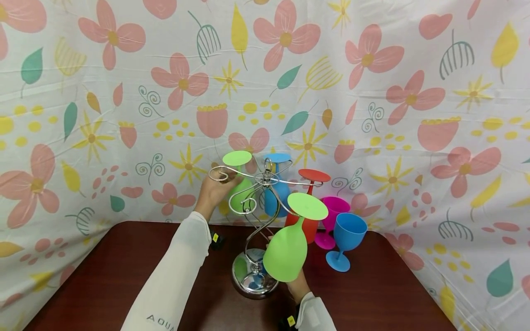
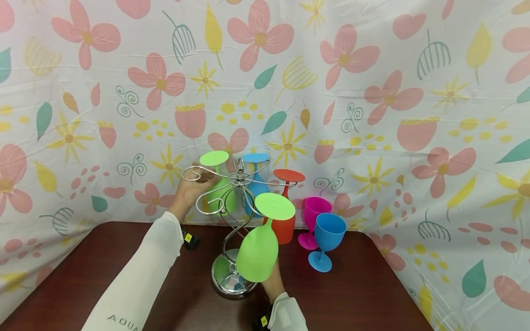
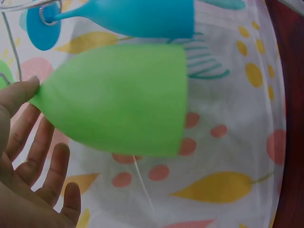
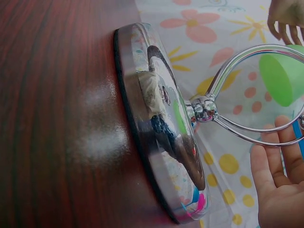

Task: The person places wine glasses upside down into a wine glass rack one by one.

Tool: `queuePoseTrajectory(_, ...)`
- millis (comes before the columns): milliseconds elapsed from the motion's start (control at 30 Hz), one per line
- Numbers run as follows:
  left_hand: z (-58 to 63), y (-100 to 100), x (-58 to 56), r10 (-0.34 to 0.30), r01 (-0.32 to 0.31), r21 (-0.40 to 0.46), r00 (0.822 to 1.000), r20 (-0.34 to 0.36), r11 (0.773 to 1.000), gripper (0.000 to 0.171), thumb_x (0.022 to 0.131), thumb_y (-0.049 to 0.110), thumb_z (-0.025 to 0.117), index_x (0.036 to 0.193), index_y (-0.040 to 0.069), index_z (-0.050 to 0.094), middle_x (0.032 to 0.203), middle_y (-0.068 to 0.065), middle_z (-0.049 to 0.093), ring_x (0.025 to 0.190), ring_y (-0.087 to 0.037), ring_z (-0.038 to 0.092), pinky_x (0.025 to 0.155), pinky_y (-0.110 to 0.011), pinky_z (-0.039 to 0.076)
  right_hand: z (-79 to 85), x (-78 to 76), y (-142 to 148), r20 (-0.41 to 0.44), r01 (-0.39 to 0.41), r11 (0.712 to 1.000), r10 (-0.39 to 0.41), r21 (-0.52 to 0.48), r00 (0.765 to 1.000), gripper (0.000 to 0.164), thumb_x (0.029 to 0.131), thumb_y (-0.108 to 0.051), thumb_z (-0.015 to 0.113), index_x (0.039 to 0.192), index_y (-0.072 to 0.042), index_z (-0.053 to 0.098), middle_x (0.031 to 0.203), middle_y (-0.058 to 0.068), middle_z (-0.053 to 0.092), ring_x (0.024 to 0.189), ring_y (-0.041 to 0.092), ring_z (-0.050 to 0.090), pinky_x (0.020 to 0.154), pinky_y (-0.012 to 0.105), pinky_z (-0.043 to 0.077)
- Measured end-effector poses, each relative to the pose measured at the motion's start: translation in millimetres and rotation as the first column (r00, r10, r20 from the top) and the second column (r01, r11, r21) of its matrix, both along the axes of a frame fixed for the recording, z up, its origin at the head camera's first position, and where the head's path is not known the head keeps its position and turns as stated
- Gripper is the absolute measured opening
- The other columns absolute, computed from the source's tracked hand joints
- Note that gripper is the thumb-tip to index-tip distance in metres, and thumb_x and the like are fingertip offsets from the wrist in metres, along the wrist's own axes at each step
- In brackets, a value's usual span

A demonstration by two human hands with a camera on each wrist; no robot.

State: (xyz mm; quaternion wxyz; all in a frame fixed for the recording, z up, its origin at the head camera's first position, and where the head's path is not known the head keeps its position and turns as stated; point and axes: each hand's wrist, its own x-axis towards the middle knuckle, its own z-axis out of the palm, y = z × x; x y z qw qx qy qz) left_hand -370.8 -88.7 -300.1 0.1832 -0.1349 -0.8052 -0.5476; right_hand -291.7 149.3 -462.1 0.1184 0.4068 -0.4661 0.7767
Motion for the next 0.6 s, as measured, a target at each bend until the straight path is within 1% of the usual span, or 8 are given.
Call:
queuePoseTrajectory(67, -5.4, -2, 1.4, -0.023, 0.022, -0.017, 0.999, -0.026, 1.0, 0.035, 0.089, 0.037, 0.077, 0.115, 0.014, 0.072, 0.115, -0.007, 0.069, 0.11, -0.028, 0.062, 0.094, -0.045, 0.049, -7.2, -3.8, 2, 0.006, 0.033, 0.999, -0.034, 0.014, 0.999, 0.042, 0.105, -0.003, 0.049, 0.139, -0.025, 0.059, 0.127, -0.009, 0.066, 0.114, 0.007, 0.063, 0.097, 0.024, 0.048)
queuePoseTrajectory(200, -17.6, -6, 9.3, -0.053, 0.048, -0.045, 0.993, -0.105, 0.998, 0.042, 0.091, 0.035, 0.076, 0.126, 0.013, 0.067, 0.123, -0.011, 0.066, 0.116, -0.031, 0.06, 0.098, -0.05, 0.047, -8.9, -4.4, 3, 0.016, 0.047, 0.998, -0.048, 0.031, 0.999, 0.043, 0.104, -0.002, 0.051, 0.138, -0.027, 0.059, 0.126, -0.008, 0.066, 0.114, 0.009, 0.063, 0.097, 0.026, 0.049)
queuePoseTrajectory(300, -26.5, -9, 16.4, -0.057, 0.04, -0.089, 0.979, -0.194, 0.995, 0.044, 0.092, 0.029, 0.076, 0.129, 0.009, 0.065, 0.128, -0.014, 0.063, 0.118, -0.032, 0.059, 0.1, -0.052, 0.045, 0.0, 1.2, 3, 0.013, 0.023, 0.999, -0.024, 0.04, 1.0, 0.043, 0.104, -0.005, 0.052, 0.136, -0.033, 0.06, 0.127, -0.011, 0.066, 0.115, 0.007, 0.063, 0.097, 0.025, 0.049)
queuePoseTrajectory(367, -31.1, -11, 21.3, -0.052, 0.029, -0.108, 0.974, -0.222, 0.994, 0.046, 0.091, 0.026, 0.077, 0.131, 0.008, 0.064, 0.129, -0.014, 0.061, 0.118, -0.031, 0.057, 0.101, -0.051, 0.045, 3.7, 1.8, 1, 0.0, -0.014, 1.0, 0.014, 0.012, 1.0, 0.037, 0.104, -0.013, 0.056, 0.136, -0.032, 0.061, 0.127, -0.01, 0.066, 0.114, 0.006, 0.063, 0.096, 0.023, 0.048)
queuePoseTrajectory(433, -34.8, -12, 26.6, -0.05, 0.025, -0.121, 0.976, -0.213, 0.992, 0.049, 0.092, 0.027, 0.076, 0.134, 0.009, 0.062, 0.131, -0.011, 0.058, 0.121, -0.03, 0.055, 0.103, -0.051, 0.043, 2.9, -2.9, 1, -0.003, -0.115, 0.992, 0.115, -0.044, 0.993, 0.034, 0.104, -0.016, 0.057, 0.134, -0.029, 0.063, 0.127, -0.008, 0.066, 0.114, 0.008, 0.063, 0.097, 0.023, 0.048)
queuePoseTrajectory(500, -37.7, -13, 33.1, -0.046, 0.021, -0.133, 0.981, -0.187, 0.991, 0.049, 0.093, 0.03, 0.074, 0.136, 0.011, 0.061, 0.132, -0.009, 0.057, 0.122, -0.028, 0.053, 0.103, -0.052, 0.041, 2.4, -8.5, -1, -0.028, -0.248, 0.962, 0.247, -0.117, 0.969, 0.031, 0.103, -0.022, 0.059, 0.134, -0.022, 0.064, 0.128, -0.002, 0.067, 0.115, 0.01, 0.064, 0.096, 0.023, 0.048)
queuePoseTrajectory(567, -42.2, -15, 38.7, -0.04, 0.014, -0.154, 0.984, -0.173, 0.988, 0.048, 0.096, 0.034, 0.07, 0.138, 0.012, 0.06, 0.133, -0.008, 0.056, 0.123, -0.028, 0.051, 0.103, -0.052, 0.041, 2.3, -10.7, -4, -0.03, -0.303, 0.939, 0.302, -0.165, 0.953, 0.032, 0.1, -0.028, 0.065, 0.131, -0.022, 0.067, 0.126, 0.0, 0.067, 0.113, 0.011, 0.065, 0.095, 0.022, 0.049)
queuePoseTrajectory(600, -45.3, -15, 41.3, -0.037, 0.006, -0.172, 0.984, -0.177, 0.985, 0.047, 0.097, 0.034, 0.068, 0.138, 0.011, 0.06, 0.133, -0.009, 0.057, 0.123, -0.03, 0.051, 0.103, -0.053, 0.041, 1.6, -11.8, -4, -0.037, -0.336, 0.925, 0.335, -0.178, 0.942, 0.028, 0.102, -0.025, 0.061, 0.129, -0.022, 0.068, 0.127, 0.001, 0.067, 0.114, 0.012, 0.064, 0.096, 0.023, 0.048)
